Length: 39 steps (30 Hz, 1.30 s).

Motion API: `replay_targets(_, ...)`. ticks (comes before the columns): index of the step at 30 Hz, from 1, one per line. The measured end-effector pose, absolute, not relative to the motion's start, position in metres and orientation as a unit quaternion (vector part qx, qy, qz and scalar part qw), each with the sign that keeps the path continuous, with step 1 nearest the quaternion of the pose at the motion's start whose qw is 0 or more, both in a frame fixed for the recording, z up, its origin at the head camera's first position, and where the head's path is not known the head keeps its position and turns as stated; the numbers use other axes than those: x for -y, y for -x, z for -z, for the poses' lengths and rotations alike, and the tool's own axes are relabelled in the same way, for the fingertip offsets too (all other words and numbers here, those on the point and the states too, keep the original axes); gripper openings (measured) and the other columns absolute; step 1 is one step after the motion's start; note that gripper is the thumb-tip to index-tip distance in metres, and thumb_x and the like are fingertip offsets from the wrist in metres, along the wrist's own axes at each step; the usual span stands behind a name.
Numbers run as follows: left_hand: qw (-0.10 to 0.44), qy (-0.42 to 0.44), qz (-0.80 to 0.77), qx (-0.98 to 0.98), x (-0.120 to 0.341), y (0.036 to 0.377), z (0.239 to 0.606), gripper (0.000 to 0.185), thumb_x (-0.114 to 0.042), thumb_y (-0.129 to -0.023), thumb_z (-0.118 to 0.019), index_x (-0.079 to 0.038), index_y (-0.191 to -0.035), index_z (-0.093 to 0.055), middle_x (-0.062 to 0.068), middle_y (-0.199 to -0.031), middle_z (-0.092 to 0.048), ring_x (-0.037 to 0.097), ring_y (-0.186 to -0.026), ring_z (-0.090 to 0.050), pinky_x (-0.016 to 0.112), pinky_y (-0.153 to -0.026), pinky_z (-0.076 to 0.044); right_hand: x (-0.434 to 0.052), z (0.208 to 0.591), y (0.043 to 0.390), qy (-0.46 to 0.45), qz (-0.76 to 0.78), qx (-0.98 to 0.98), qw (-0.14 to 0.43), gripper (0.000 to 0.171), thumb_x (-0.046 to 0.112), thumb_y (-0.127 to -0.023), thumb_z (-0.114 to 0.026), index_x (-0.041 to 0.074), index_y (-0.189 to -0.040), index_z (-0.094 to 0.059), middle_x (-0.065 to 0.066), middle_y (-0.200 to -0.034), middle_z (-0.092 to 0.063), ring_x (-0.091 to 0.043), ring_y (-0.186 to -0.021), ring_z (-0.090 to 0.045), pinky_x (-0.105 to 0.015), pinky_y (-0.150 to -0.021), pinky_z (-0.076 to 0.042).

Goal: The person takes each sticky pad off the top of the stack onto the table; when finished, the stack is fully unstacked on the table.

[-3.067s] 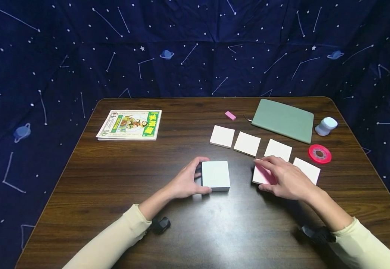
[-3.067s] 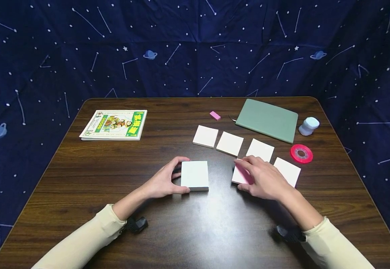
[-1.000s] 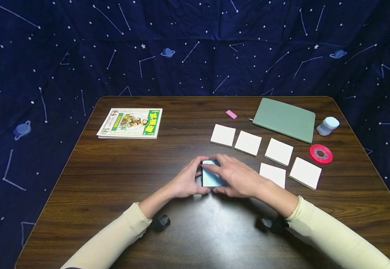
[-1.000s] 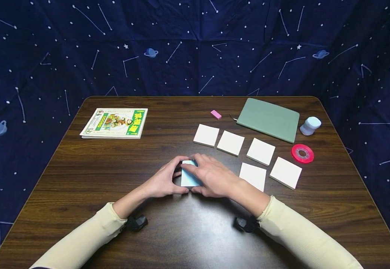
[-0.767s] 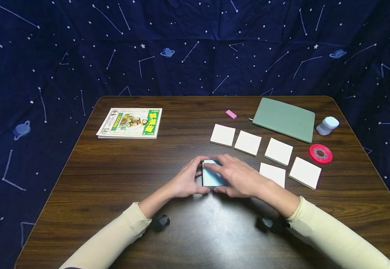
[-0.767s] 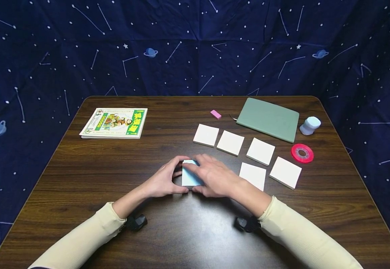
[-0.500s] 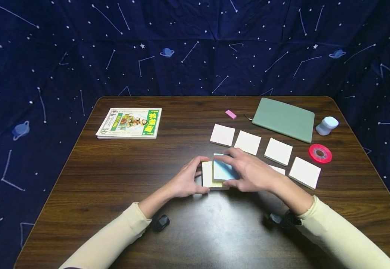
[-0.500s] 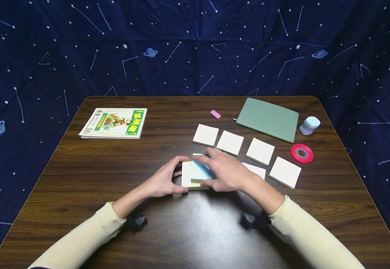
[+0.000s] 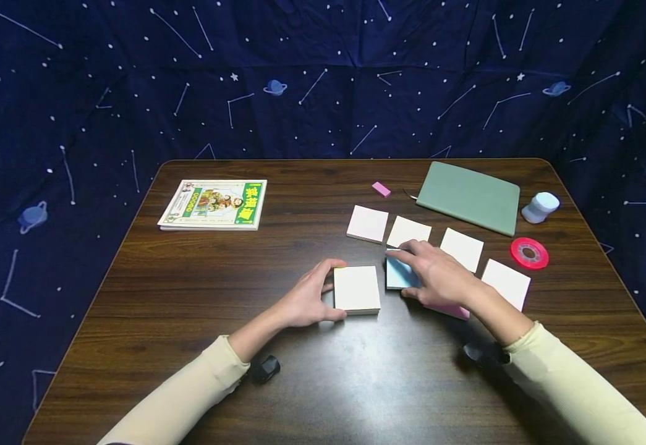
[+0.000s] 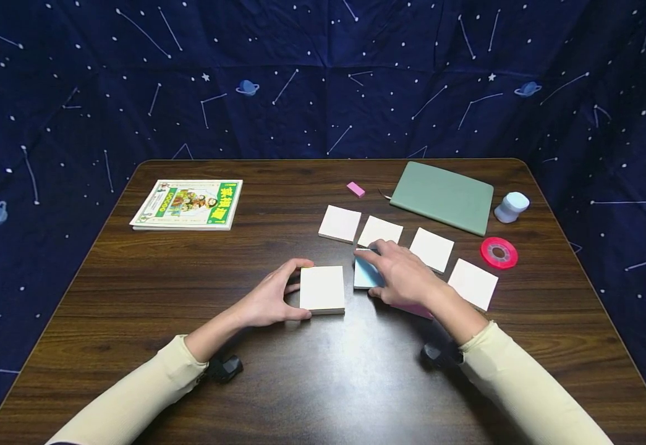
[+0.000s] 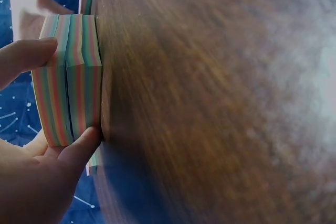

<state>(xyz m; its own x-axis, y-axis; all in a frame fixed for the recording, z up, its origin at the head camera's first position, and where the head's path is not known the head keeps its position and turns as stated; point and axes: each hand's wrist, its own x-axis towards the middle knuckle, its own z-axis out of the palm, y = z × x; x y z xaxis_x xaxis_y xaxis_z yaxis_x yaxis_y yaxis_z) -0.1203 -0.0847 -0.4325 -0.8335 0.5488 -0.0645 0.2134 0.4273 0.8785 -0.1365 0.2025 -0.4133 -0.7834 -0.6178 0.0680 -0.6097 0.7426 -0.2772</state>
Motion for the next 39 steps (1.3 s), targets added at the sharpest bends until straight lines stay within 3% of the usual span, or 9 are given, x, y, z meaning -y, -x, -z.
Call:
replay_targets(6, 0.173, -0.235, -0.481, -0.827, 0.084, 0.121, 0.432, 0.086, 0.006, -0.065, -0.085, 0.002, -0.138, -0.04, 0.014, -0.135, -0.046, 0.026, -0.126, -0.046, 0.027, -0.101, -0.046, -0.194, 0.423, 0.133, 0.338, 0.111, -0.935, 0.018, 0.076, 0.033, -0.074, -0.084, 0.017, -0.141, -0.053, -0.013, -0.127, -0.053, -0.024, -0.096, -0.054, -0.041, -0.077, -0.051)
replay_targets(27, 0.174, -0.236, -0.478, -0.828, 0.084, 0.121, 0.432, 0.086, 0.005, -0.066, -0.085, 0.001, -0.139, -0.039, 0.014, -0.136, -0.046, 0.025, -0.127, -0.045, 0.029, -0.101, -0.046, -0.188, 0.417, 0.133, 0.319, 0.106, -0.94, 0.063, 0.072, 0.031, -0.079, -0.081, 0.018, -0.143, -0.05, -0.016, -0.14, -0.047, -0.028, -0.111, -0.053, -0.047, -0.085, -0.053)
replay_targets(34, 0.177, -0.239, -0.481, -0.824, 0.085, 0.121, 0.431, 0.086, 0.005, -0.066, -0.085, 0.002, -0.138, -0.039, 0.014, -0.135, -0.046, 0.026, -0.127, -0.045, 0.029, -0.101, -0.046, -0.182, 0.396, 0.131, 0.341, 0.164, -0.925, 0.016, 0.055, 0.027, -0.087, -0.074, 0.014, -0.137, -0.057, -0.013, -0.136, -0.052, -0.028, -0.116, -0.055, -0.05, -0.089, -0.052)
replay_targets(39, 0.182, -0.24, -0.483, -0.822, 0.086, 0.121, 0.431, 0.085, 0.005, -0.067, -0.085, 0.001, -0.138, -0.038, 0.014, -0.137, -0.045, 0.025, -0.128, -0.044, 0.028, -0.101, -0.046, -0.165, 0.393, 0.127, 0.377, 0.211, -0.902, 0.015, 0.054, 0.041, -0.09, -0.069, 0.018, -0.137, -0.057, -0.009, -0.14, -0.049, -0.023, -0.124, -0.049, -0.046, -0.097, -0.049)
